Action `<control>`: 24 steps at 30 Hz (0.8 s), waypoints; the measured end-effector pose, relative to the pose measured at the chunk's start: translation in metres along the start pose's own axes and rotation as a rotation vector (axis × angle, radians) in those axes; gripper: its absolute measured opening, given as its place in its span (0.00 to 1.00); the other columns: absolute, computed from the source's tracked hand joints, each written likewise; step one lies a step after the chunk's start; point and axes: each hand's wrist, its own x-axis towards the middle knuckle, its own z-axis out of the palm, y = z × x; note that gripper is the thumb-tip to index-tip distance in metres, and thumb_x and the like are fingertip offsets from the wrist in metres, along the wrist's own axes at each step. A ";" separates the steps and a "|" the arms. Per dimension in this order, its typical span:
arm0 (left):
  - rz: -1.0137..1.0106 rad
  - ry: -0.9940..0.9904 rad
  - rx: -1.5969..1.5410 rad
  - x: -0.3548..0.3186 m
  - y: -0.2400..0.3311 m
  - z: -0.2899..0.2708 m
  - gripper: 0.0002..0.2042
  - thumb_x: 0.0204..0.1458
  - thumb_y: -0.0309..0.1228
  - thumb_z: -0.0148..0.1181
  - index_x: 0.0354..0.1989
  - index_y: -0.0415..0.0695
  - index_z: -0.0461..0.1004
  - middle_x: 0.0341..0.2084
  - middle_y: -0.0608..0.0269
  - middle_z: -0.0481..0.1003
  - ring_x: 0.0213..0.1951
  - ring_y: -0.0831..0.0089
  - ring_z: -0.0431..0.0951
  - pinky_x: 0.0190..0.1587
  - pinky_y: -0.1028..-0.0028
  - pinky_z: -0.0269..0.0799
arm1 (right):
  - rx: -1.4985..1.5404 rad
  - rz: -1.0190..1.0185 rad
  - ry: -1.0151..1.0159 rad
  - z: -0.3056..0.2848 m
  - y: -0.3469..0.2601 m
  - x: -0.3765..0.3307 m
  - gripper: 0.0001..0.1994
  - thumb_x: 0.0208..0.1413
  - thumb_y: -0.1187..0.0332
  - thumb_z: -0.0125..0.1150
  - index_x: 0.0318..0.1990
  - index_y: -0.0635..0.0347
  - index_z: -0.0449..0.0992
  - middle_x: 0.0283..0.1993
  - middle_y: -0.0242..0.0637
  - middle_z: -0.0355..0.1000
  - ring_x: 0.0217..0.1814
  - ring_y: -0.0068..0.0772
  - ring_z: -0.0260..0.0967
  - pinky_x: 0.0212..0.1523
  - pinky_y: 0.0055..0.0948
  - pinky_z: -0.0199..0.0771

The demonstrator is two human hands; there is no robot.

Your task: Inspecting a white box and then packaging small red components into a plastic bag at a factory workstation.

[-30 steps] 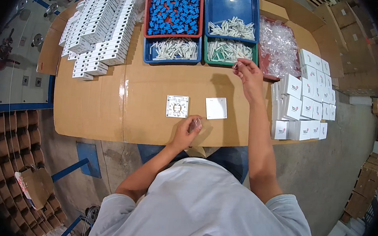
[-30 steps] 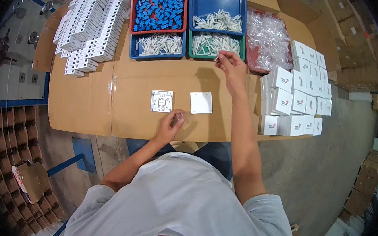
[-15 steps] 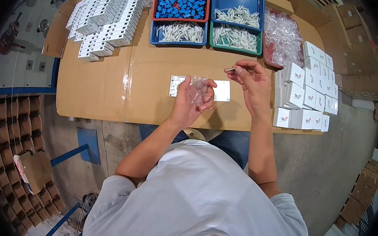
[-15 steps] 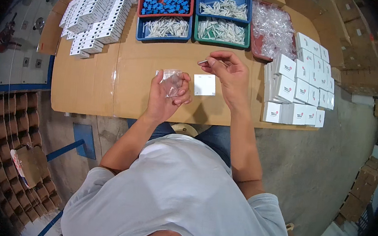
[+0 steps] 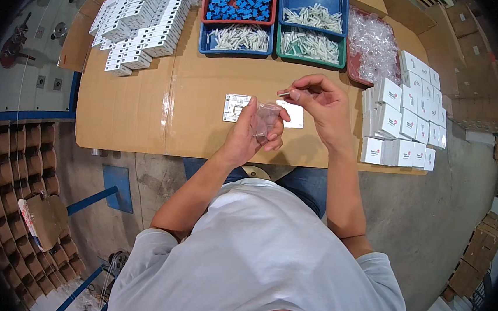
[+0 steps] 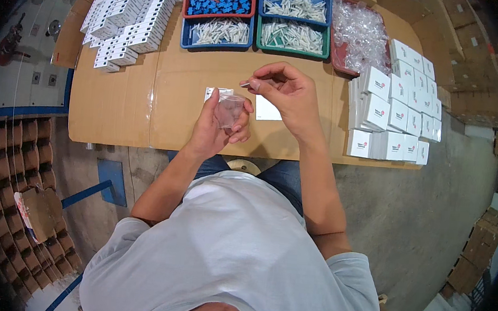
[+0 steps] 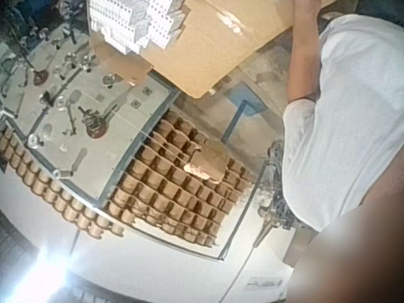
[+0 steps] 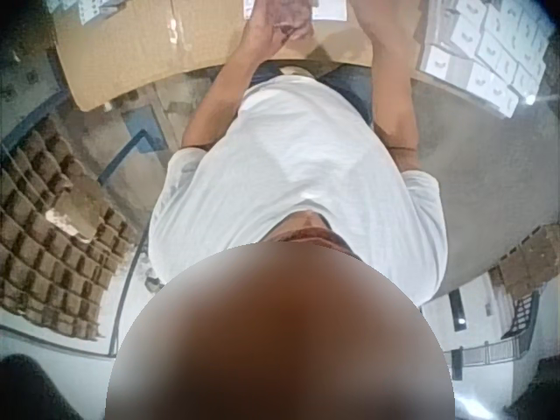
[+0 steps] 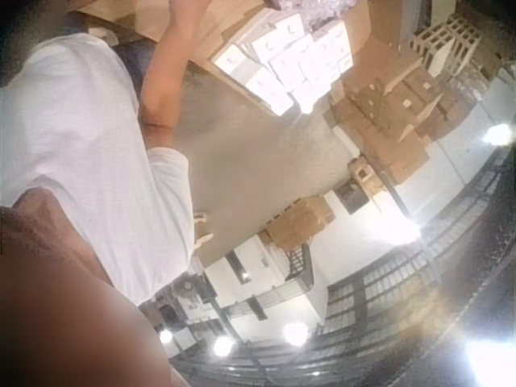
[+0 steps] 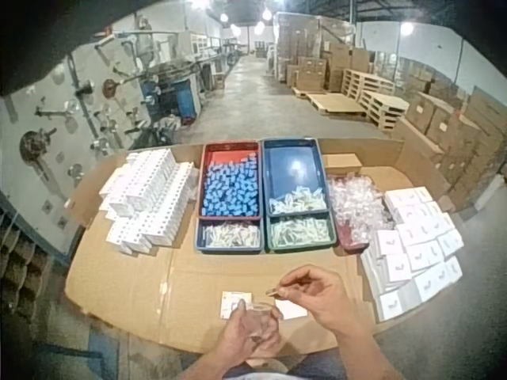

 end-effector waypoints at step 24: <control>-0.082 -0.045 0.196 0.002 -0.001 0.016 0.38 0.69 0.63 0.23 0.51 0.39 0.70 0.20 0.64 0.71 0.22 0.75 0.73 0.28 0.74 0.71 | -0.433 0.149 -0.558 -0.008 -0.044 0.021 0.15 0.55 0.75 0.69 0.50 0.62 0.77 0.35 0.31 0.80 0.31 0.18 0.74 0.35 0.20 0.71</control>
